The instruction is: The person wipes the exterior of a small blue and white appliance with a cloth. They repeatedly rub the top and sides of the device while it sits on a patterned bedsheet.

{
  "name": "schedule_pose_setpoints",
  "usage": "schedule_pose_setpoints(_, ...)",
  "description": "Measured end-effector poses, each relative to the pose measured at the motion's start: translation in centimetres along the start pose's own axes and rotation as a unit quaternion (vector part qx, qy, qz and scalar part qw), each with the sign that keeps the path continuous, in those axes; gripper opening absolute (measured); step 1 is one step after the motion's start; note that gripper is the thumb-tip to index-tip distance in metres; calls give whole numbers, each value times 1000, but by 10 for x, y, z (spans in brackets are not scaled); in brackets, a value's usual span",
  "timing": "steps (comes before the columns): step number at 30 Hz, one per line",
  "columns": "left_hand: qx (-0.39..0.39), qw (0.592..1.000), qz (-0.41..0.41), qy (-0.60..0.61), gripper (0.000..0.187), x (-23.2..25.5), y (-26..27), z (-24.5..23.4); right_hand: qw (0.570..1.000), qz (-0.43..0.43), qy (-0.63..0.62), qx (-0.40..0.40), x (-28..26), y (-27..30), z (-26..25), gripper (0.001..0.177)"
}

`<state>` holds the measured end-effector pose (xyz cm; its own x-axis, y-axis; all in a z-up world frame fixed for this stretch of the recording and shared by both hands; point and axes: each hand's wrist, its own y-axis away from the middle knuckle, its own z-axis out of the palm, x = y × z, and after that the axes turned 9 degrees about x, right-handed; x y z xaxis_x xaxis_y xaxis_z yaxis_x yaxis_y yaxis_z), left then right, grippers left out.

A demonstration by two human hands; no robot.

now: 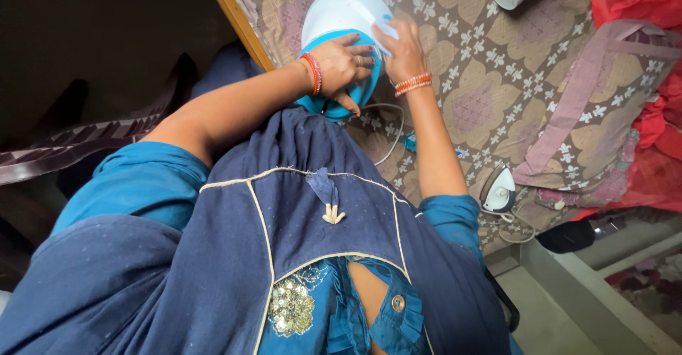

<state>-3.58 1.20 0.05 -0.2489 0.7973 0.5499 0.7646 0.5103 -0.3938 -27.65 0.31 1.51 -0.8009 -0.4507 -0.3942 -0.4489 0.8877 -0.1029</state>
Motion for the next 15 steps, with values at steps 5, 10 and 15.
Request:
schedule_pose_setpoints(5,12,1000,-11,15,87,-3,0,-2,999,21,-20,-20,8,-11,7,58)
schedule_pose_setpoints(10,6,999,-21,27,89,-8,-3,0,998,2,-61,-16,31,-47,44,41)
schedule_pose_setpoints(15,14,999,-16,27,94,-9,-4,3,989,30,-44,-139,43,-86,75,34)
